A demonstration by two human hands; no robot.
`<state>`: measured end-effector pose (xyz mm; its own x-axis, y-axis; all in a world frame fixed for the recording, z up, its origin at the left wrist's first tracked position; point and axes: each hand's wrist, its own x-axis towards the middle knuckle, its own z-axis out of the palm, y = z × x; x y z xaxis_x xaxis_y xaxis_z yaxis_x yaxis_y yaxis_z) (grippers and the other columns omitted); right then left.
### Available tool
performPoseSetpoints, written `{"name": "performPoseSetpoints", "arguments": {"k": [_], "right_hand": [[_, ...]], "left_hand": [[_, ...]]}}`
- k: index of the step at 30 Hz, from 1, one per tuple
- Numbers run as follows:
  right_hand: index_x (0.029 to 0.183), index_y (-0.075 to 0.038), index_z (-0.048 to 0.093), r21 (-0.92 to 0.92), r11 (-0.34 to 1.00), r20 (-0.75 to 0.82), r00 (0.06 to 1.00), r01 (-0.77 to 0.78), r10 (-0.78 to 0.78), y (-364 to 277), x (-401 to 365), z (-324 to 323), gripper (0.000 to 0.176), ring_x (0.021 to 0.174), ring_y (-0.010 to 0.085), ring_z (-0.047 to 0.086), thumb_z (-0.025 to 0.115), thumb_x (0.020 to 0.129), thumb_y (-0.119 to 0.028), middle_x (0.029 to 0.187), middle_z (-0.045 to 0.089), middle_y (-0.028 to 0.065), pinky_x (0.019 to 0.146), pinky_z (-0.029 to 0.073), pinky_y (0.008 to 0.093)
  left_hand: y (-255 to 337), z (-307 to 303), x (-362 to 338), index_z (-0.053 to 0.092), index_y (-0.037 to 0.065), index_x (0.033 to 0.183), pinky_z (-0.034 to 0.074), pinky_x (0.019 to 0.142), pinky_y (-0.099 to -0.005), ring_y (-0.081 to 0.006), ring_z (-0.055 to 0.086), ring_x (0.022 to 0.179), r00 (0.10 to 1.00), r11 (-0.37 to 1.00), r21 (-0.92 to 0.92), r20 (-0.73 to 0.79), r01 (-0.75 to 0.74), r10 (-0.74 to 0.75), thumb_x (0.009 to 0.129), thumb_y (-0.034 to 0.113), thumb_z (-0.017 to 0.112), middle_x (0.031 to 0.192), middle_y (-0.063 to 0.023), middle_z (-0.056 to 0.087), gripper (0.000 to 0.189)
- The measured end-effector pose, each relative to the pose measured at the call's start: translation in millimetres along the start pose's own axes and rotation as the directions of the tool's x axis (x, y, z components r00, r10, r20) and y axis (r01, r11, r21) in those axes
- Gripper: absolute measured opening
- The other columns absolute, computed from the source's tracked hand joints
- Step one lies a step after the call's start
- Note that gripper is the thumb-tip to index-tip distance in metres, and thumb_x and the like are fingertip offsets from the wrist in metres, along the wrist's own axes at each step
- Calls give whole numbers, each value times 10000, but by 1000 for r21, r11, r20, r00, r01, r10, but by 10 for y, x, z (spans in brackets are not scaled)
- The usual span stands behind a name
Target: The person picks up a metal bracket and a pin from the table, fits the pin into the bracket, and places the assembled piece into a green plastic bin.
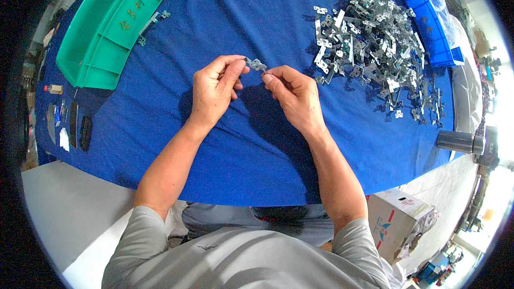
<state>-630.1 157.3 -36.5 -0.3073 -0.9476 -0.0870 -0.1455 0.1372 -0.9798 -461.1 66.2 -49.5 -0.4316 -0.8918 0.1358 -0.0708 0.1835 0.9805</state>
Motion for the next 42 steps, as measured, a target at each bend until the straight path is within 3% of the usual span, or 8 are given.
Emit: {"name": "performPoseSetpoints", "arguments": {"k": [10,16,22,25,28,31,38,42], "right_hand": [[1035,9,696,-95,995,-21,999,-29,27,-4,8,-1,175,680,65,582,654,1011,-159,771,653,1,589,485,253],[1126,17,687,234,969,42,997,-80,72,-2,56,-74,216,696,81,589,625,1024,-164,823,655,33,629,508,261],[1119,1,695,141,987,93,994,-71,58,31,67,-120,213,680,76,580,621,1030,-178,795,638,16,608,483,241],[1078,-14,697,244,970,-19,999,-23,28,63,56,-97,194,671,61,572,631,1030,-189,802,652,17,575,459,218],[1051,-27,694,388,920,-155,988,59,2,51,85,-29,186,655,48,564,634,1033,-202,807,664,15,551,439,203],[1049,-24,694,167,986,-44,999,-20,28,-18,28,-59,197,659,45,567,628,1039,-210,809,669,6,553,444,205],[1029,-15,705,8,1000,19,1000,7,-7,16,4,-3,178,674,51,549,652,1024,-185,787,665,-4,593,446,231],[1016,-9,705,-74,997,4,1000,11,-11,1,8,-14,173,668,55,551,652,1021,-174,779,669,1,586,445,237]], "left_hand": [[-42,-21,59,773,26,1090,550,789,-284,-152,696,881,940,928,156,7,-339,342,890,116,794,1007,-100,763,220],[-19,-20,41,783,42,1073,556,790,-303,-193,704,909,914,889,217,68,-404,399,831,82,823,1009,-102,763,249],[14,-18,28,783,37,1039,553,764,-305,-193,703,884,902,887,173,143,-429,408,826,91,829,999,-102,766,224],[-45,12,43,779,26,1037,547,745,-307,-203,699,835,883,874,145,146,-464,445,847,101,812,982,-112,765,206],[-49,11,42,761,22,1073,543,649,-279,-155,681,738,917,890,222,71,-398,392,936,156,750,946,-101,765,192],[37,8,6,737,26,1116,523,553,-239,-91,653,670,998,997,47,-29,55,-54,1016,225,669,922,-79,762,233],[18,-3,4,721,27,1136,492,493,-204,-48,623,630,1000,999,36,-7,-4,5,1038,262,640,897,-54,757,268],[12,-12,6,738,19,1125,513,564,-222,-71,649,681,997,995,66,-4,-71,72,1008,222,684,899,-54,757,240]]}}
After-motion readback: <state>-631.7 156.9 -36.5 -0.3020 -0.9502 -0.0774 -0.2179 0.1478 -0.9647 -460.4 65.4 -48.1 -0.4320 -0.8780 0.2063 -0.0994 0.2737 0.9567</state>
